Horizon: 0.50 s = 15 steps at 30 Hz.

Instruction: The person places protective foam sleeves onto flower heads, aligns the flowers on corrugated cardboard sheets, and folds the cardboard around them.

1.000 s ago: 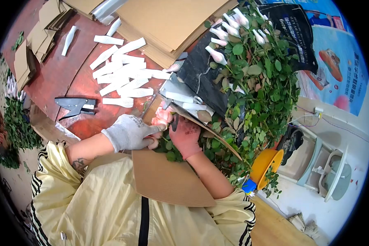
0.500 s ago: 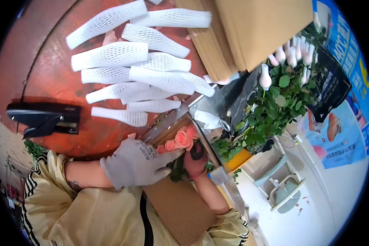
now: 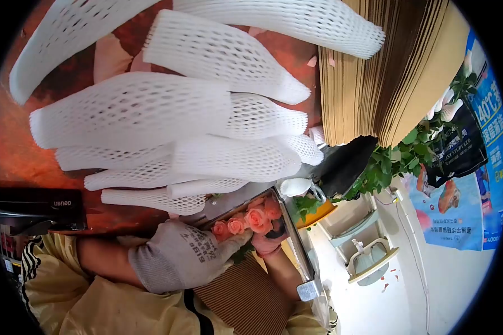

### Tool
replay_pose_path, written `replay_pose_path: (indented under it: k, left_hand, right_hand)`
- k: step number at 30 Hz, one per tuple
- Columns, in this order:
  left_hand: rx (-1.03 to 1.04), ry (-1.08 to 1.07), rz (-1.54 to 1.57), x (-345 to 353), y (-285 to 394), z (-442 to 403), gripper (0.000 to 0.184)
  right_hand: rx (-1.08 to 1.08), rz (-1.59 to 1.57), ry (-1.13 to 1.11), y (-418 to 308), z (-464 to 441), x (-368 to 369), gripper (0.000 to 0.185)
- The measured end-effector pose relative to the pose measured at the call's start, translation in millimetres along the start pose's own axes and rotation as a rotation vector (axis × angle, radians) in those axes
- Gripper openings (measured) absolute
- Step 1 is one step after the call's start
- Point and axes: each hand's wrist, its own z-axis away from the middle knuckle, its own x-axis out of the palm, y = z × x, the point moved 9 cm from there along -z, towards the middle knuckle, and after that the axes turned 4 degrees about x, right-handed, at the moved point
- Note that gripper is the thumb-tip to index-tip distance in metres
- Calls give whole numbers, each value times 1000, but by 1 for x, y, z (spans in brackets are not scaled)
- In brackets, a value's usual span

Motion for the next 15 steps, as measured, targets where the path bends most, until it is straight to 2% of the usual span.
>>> replay_pose_path:
  k: [1, 4, 10, 11, 13, 15]
  left_hand:
    - [1, -6, 10, 2, 0, 0, 47]
    - [6, -1, 29, 2, -1, 0, 47]
    - [-2, 40, 60, -8, -2, -2, 42]
    - [-12, 41, 81, -9, -3, -2, 40]
    - [4, 70, 65, -7, -2, 0, 40]
    - [23, 97, 46, -6, -1, 1, 39]
  right_hand:
    - [-23, 20, -16, 3, 1, 0, 23]
    - [127, -230, -29, 36, 9, -4, 28]
    - [137, -71, -23, 38, 7, -9, 33]
    - [27, 146, -40, 22, 2, -6, 32]
    - [-85, 363, -56, 5, -3, 2, 32]
    - [-20, 267, -27, 7, -5, 3, 32]
